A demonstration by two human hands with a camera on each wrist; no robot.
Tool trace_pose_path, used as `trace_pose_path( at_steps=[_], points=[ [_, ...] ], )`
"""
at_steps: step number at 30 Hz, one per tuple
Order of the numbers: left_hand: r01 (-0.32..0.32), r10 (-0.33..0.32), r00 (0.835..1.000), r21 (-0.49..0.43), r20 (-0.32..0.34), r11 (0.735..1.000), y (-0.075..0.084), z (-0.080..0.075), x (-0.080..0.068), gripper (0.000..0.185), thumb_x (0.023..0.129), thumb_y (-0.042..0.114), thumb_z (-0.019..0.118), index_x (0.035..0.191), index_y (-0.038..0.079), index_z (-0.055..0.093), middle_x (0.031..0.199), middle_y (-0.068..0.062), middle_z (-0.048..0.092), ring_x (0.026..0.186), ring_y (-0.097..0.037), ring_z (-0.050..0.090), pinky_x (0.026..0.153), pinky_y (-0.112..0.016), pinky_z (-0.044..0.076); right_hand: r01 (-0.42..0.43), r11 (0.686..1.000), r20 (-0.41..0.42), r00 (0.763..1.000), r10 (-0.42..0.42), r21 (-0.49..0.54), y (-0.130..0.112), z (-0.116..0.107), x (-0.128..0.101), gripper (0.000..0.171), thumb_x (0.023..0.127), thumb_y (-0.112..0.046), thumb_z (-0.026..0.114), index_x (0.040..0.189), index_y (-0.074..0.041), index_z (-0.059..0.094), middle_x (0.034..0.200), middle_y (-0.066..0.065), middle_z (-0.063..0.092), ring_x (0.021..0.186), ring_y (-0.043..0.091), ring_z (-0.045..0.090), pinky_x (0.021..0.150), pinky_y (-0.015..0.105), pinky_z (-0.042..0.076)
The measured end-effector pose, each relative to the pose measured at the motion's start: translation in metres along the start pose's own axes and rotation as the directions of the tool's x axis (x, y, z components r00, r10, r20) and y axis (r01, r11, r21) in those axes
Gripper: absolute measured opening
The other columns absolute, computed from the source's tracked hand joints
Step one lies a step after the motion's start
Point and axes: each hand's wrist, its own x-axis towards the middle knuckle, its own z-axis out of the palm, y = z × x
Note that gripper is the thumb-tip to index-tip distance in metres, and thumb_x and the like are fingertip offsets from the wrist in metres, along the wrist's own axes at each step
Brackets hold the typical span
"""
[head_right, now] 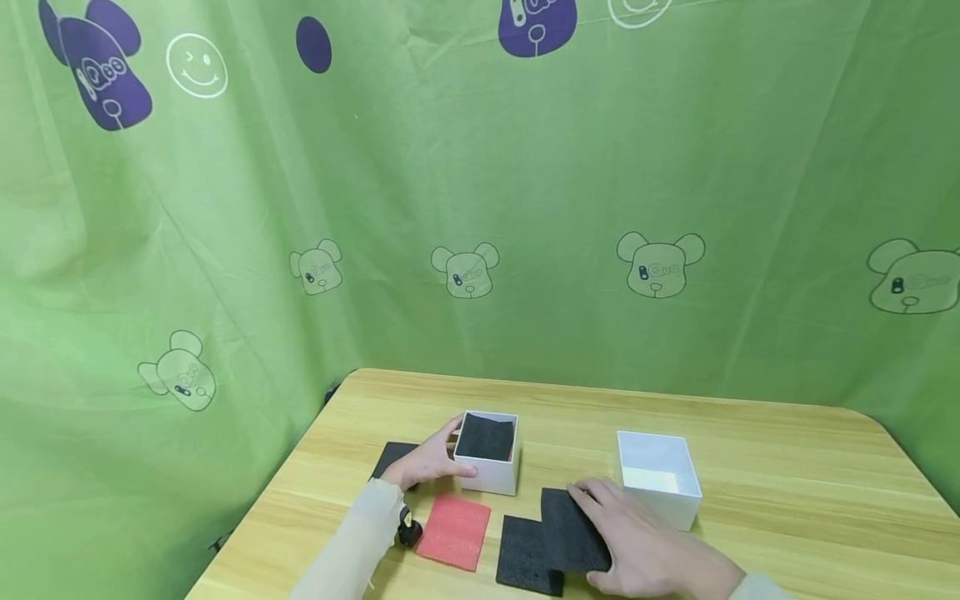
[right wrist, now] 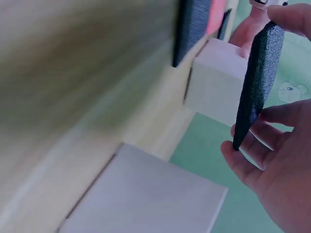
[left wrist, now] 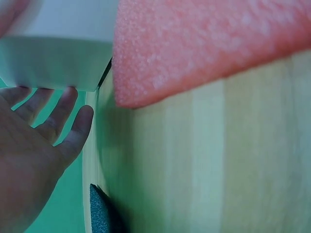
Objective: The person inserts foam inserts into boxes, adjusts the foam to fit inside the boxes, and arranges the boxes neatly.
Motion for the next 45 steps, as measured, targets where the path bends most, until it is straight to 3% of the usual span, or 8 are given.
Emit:
trace_pose_path(
  at_steps=[9,22,29,45],
  points=[
    [0.015,-0.015,1.000,-0.014,-0.009,1.000,-0.002,0.001,0.000,0.098,0.073,0.014,0.082,0.151,0.018,0.021,0.132,-0.002,0.047,0.119,-0.022,0.047,0.093,-0.034,0.044,-0.012,1.000,-0.047,0.999,0.011,-0.012,-0.002,-0.010,0.031,0.092,0.061,-0.044,0.079,0.135,-0.001,0.047,0.127,0.005,0.047,0.113,0.015,0.045,0.088,0.037,0.046],
    [0.012,-0.012,1.000,0.017,-0.003,1.000,0.000,-0.002,0.001,0.099,0.074,0.019,0.082,0.151,0.018,0.019,0.133,-0.001,0.046,0.118,-0.020,0.047,0.095,-0.034,0.041,-0.061,0.996,0.069,0.996,0.057,0.064,0.003,-0.025,0.077,0.088,0.067,-0.039,0.077,0.135,0.007,0.044,0.128,0.015,0.046,0.114,0.026,0.047,0.090,0.042,0.045],
    [0.020,-0.020,1.000,0.021,-0.009,1.000,0.005,-0.002,-0.002,0.100,0.074,0.015,0.082,0.151,0.015,0.018,0.136,-0.004,0.044,0.122,-0.024,0.045,0.098,-0.036,0.039,-0.034,0.997,0.083,0.996,0.028,0.069,0.007,-0.020,0.098,0.086,0.069,-0.037,0.075,0.134,0.009,0.044,0.127,0.018,0.047,0.114,0.030,0.047,0.092,0.044,0.044],
    [0.021,-0.019,0.999,0.076,-0.028,0.997,-0.001,-0.001,0.000,0.101,0.074,0.021,0.082,0.152,0.014,0.017,0.139,-0.005,0.042,0.123,-0.022,0.044,0.100,-0.036,0.037,-0.082,0.994,0.131,0.989,0.072,0.077,0.017,-0.003,0.127,0.082,0.069,-0.035,0.074,0.131,0.010,0.046,0.126,0.022,0.049,0.115,0.035,0.047,0.094,0.047,0.042]
  ],
)
